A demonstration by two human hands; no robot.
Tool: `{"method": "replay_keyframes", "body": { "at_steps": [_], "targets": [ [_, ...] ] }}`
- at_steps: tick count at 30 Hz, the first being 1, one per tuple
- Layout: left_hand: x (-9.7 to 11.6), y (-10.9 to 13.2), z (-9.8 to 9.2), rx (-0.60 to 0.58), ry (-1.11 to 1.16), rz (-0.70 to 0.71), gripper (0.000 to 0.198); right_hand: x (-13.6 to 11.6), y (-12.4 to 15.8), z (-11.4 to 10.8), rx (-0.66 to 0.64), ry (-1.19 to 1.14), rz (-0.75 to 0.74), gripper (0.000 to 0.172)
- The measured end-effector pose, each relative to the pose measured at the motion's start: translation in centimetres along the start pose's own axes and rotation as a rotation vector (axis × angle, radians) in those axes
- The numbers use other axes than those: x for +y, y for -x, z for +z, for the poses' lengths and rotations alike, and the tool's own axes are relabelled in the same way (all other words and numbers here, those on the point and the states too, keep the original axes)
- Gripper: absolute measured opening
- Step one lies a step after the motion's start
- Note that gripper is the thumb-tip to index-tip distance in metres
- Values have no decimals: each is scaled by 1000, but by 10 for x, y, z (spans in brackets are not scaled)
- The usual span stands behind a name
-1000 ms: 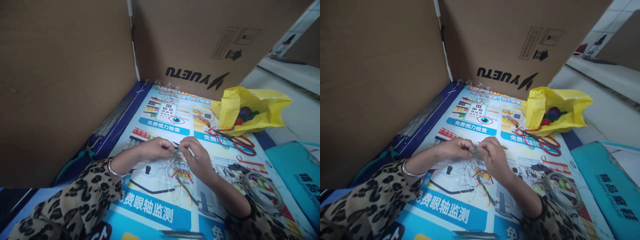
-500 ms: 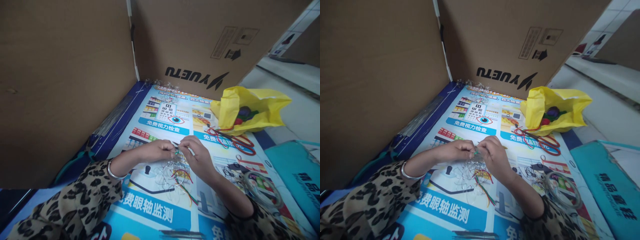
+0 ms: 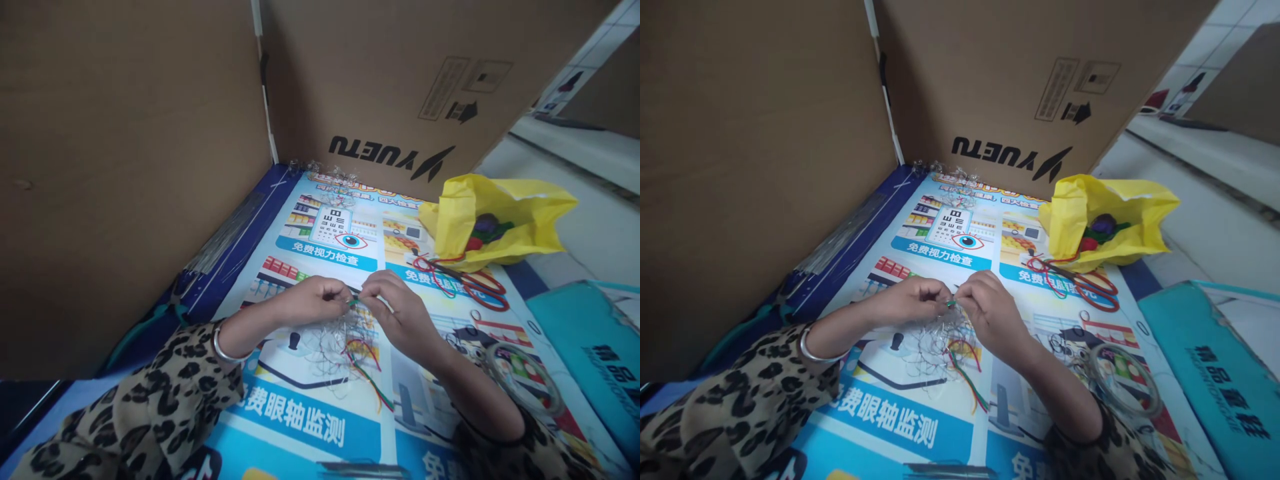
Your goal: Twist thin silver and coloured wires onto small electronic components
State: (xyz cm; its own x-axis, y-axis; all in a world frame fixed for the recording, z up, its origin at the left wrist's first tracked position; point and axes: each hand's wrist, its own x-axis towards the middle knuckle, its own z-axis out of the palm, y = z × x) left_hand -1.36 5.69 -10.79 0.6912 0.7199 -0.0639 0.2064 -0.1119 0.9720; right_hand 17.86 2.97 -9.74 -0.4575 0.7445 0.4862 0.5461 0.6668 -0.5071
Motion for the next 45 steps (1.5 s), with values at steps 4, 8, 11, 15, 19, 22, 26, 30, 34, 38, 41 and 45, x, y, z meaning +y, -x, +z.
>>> {"method": "replay_keyframes", "body": {
  "at_steps": [4, 8, 11, 15, 19, 22, 26, 30, 34, 38, 41, 45],
  "targets": [
    [-1, 1, -1, 28, -48, 47, 11, 0, -1, -6, -116, -56, -5, 17],
    [-2, 1, -3, 38, -101, 70, 15, 7, -1, -15, -197, -48, -29, 18],
    [0, 2, -3, 32, -137, 60, 15, 8, -1, -20, -133, -39, -54, 13],
    [1, 2, -3, 16, -141, 64, 17, 5, -1, -18, -100, -18, -74, 4],
    [-1, 1, -3, 5, -124, 74, 17, 5, 1, -8, -112, -2, -93, 7],
    [-2, 1, -3, 14, -102, 68, 18, 8, 3, -4, -129, -16, -84, 8],
    [0, 2, -5, 31, -82, 51, 17, 8, 3, -8, -118, -25, -105, 9],
    [2, 2, -5, -5, -70, 46, 17, 7, 1, -14, -39, 162, -184, 9],
    [0, 2, -5, -26, -8, 36, 15, 7, 2, -12, -70, 356, -300, 9],
    [-1, 2, -5, -23, 27, 36, 14, 4, 3, -9, -56, 442, -366, 10],
    [0, 2, -5, -23, 41, 35, 14, 2, 2, -9, -54, 495, -396, 10],
    [0, 2, -4, -17, 29, 30, 13, 1, 4, -9, -88, 541, -416, 11]
  ]
}}
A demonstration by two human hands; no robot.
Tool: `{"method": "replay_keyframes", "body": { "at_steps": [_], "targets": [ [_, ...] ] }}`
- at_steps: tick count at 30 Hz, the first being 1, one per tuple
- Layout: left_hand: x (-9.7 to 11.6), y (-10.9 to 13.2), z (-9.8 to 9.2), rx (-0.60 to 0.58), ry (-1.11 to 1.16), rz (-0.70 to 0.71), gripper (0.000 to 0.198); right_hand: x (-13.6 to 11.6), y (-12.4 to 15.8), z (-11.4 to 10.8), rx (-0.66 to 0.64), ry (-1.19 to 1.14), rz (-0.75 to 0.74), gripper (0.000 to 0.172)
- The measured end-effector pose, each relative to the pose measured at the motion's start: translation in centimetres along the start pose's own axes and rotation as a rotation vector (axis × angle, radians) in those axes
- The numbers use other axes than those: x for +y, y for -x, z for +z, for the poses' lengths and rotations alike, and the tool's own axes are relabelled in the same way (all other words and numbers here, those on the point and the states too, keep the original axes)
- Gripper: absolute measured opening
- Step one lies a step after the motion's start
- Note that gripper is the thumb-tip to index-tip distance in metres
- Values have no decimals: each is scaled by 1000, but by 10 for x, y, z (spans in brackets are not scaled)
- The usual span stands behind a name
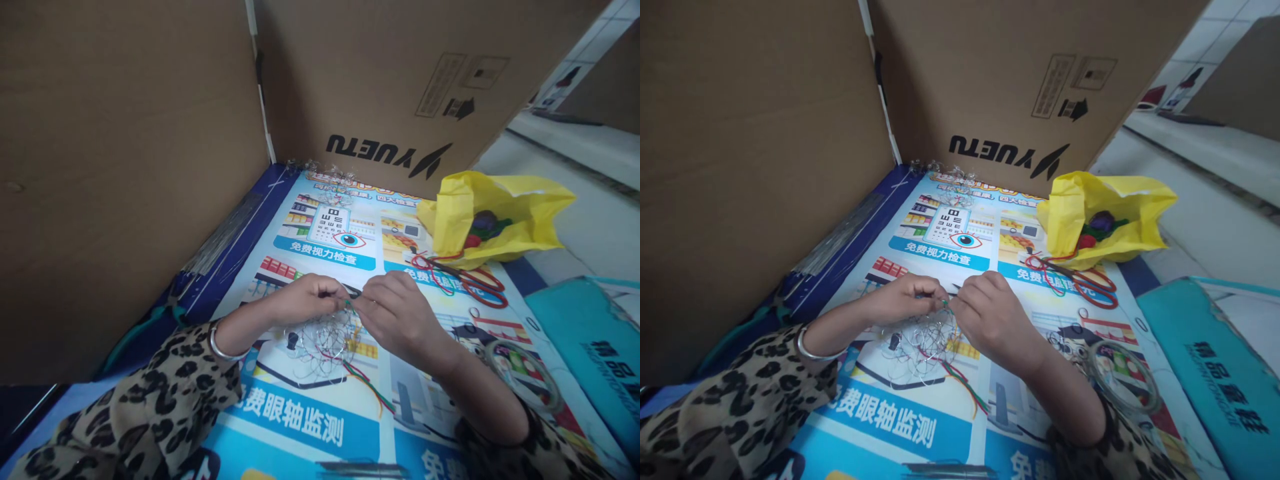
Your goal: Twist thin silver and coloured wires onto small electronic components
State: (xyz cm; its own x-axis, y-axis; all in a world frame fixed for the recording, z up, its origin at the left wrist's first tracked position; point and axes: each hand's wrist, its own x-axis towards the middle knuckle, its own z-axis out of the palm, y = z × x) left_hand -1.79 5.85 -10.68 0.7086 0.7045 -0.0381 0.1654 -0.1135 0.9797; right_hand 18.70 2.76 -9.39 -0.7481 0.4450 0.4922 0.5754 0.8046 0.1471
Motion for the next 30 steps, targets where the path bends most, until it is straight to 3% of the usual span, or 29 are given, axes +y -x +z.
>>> {"method": "replay_keyframes", "body": {
  "at_steps": [3, 6, 10, 12, 14, 21, 30],
  "targets": [
    [-1, 0, 0, 5, -6, -15, 13, -3, 1, 5, -19, 4, 5, 12],
    [0, 1, 0, -11, 21, -19, 14, -6, 0, 13, 65, -77, 133, 12],
    [2, 0, -1, -5, 68, -16, 16, -6, -3, 16, 145, -469, 440, 13],
    [2, 0, -2, 3, 70, -7, 15, -3, -2, 14, 122, -594, 492, 12],
    [2, -1, -2, 1, 65, -5, 14, 1, -1, 11, 123, -563, 447, 10],
    [-4, 0, -3, -3, 66, -20, 16, 5, 2, 7, 80, -126, 122, 7],
    [-5, -1, -2, -13, 67, -28, 14, 1, 0, 4, 80, 9, 39, 8]
  ]
}}
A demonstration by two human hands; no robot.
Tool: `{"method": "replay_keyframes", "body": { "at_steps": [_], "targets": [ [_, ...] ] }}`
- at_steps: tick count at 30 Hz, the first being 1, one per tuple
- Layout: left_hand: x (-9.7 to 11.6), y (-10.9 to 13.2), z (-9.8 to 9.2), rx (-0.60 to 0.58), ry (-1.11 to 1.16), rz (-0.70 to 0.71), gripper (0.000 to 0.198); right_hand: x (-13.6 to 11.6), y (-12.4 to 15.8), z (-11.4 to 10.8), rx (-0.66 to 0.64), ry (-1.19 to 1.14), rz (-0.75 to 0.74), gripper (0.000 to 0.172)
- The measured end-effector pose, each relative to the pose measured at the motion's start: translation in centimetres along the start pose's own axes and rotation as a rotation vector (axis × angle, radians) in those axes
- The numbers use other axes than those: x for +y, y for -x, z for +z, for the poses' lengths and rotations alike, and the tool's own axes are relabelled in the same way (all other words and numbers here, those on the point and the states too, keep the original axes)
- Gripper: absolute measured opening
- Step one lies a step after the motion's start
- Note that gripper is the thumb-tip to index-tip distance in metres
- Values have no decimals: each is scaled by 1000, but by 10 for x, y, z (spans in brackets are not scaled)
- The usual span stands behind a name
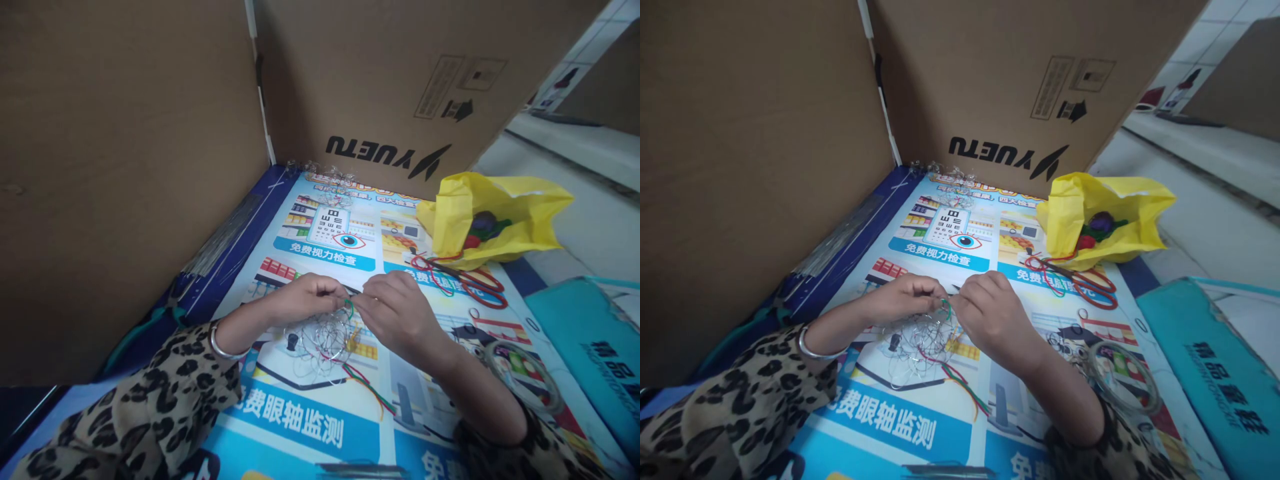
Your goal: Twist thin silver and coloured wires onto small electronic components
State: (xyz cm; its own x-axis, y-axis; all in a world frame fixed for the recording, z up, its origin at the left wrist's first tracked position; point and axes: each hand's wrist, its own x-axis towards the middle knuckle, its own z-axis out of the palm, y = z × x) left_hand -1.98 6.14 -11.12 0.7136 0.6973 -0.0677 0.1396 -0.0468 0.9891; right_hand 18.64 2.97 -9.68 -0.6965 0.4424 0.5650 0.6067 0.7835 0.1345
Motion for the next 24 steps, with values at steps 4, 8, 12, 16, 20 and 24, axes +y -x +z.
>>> {"method": "replay_keyframes", "body": {
  "at_steps": [4, 8, 12, 16, 20, 24],
  "targets": [
    [-1, 0, 0, 1, -4, 5, 13, -1, -1, -1, -14, 2, -18, 10],
    [-1, 0, 1, -8, -5, 4, 13, -5, -1, 4, -35, -13, 10, 11],
    [5, 0, 2, -10, 47, -1, 13, -13, -3, 9, 81, -235, 279, 11],
    [11, 1, 4, 25, 83, -8, 15, -17, -2, 15, 100, -589, 620, 11],
    [9, 0, 4, 37, 55, 8, 15, -18, 1, 19, 161, -312, 450, 12],
    [5, 1, 3, 32, 25, 19, 14, -17, 0, 16, 108, -234, 280, 14]
  ]
}}
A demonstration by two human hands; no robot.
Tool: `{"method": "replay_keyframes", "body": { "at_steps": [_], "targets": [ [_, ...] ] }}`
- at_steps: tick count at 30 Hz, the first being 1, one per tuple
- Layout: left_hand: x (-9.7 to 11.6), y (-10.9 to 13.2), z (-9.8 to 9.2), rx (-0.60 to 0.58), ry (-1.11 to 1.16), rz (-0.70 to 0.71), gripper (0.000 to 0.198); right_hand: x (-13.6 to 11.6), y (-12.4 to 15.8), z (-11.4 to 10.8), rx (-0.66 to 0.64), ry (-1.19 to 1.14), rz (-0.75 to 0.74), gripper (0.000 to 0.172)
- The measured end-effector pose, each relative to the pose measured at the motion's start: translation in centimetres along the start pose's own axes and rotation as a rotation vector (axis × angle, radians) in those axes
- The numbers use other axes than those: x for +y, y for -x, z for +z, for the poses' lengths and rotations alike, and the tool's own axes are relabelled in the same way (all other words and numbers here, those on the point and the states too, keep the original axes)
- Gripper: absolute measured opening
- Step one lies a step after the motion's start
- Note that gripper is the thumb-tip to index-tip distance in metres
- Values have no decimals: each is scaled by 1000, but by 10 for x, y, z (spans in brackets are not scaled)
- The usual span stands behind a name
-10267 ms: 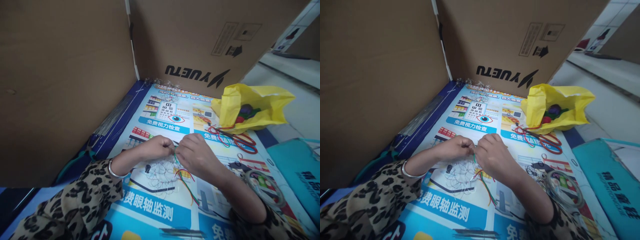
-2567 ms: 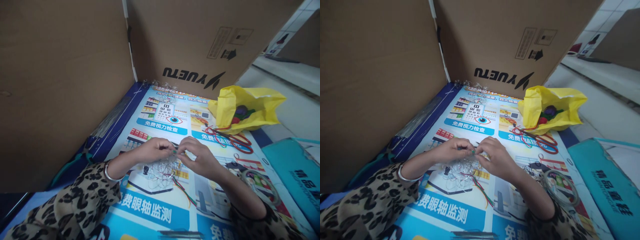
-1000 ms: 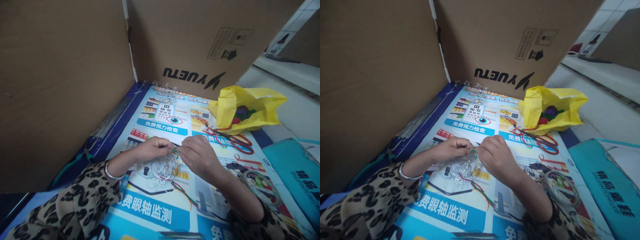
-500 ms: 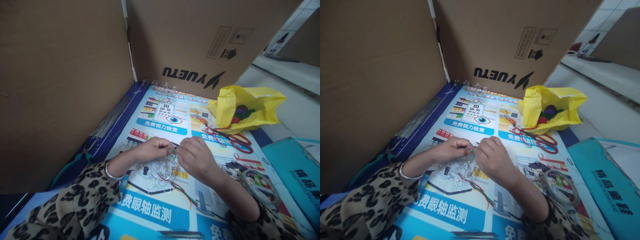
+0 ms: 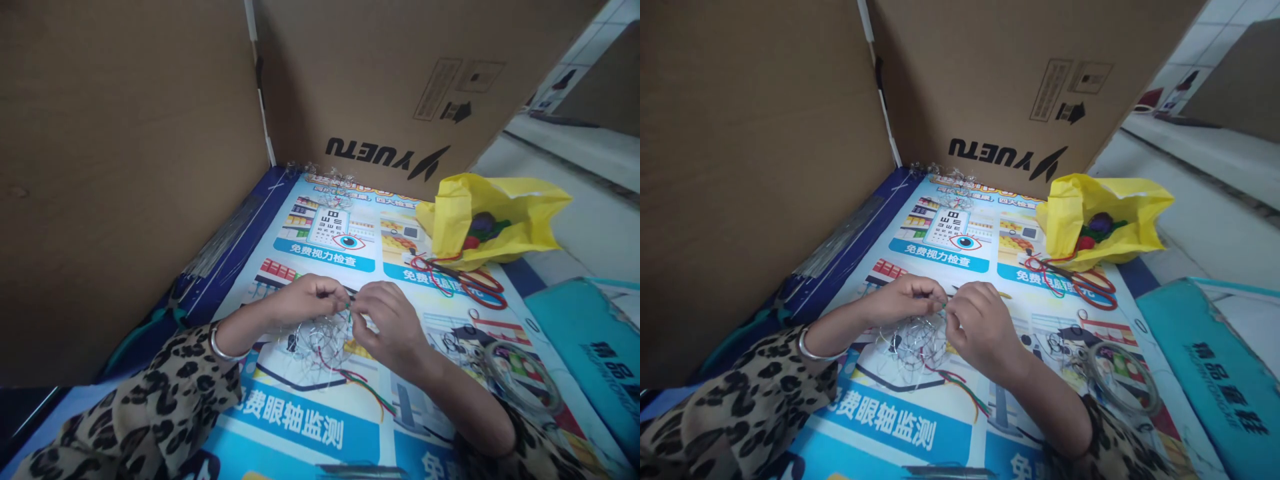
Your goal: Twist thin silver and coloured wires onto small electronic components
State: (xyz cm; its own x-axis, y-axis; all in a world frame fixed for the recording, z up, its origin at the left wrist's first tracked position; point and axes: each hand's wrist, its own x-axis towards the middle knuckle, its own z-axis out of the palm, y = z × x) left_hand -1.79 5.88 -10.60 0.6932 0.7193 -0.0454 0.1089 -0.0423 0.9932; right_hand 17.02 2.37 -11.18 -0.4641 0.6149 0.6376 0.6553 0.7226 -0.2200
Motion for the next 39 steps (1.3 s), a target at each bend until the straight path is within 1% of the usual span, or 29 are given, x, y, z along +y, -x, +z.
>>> {"method": "replay_keyframes", "body": {
  "at_steps": [1, 3, 5, 7, 11, 16, 23, 27, 32, 36, 39],
  "targets": [
    [-1, 0, -1, 4, -2, -2, 14, 0, -1, -2, -19, 7, 2, 13],
    [-2, 0, -1, 12, -5, -12, 15, 2, -3, -5, 3, 33, 46, 13],
    [-3, 0, -2, 17, -11, -22, 17, 5, -4, -6, -12, 3, 73, 13],
    [-3, 0, -2, 28, -15, -25, 17, 8, -4, -7, -31, -37, 68, 12],
    [-1, -1, -1, 29, -1, -32, 15, 13, -2, -8, -33, -40, 37, 11],
    [-2, -2, 0, 29, -18, -6, 13, 14, -3, -14, -100, -3, -11, 8],
    [-4, -1, 0, 21, -30, -7, 14, 9, -5, -17, -158, 69, -131, 13],
    [-5, -2, 0, 17, -48, -12, 13, 8, -5, -17, -152, 100, -172, 13],
    [-2, -2, 1, 32, -78, -7, 11, 8, -5, -17, -179, 140, -205, 15],
    [1, -1, 2, 19, -111, -1, 11, 6, -4, -14, -176, 127, -195, 14],
    [1, -1, 2, -10, -131, 18, 11, 3, -2, -8, -104, 59, -121, 12]
  ]
}}
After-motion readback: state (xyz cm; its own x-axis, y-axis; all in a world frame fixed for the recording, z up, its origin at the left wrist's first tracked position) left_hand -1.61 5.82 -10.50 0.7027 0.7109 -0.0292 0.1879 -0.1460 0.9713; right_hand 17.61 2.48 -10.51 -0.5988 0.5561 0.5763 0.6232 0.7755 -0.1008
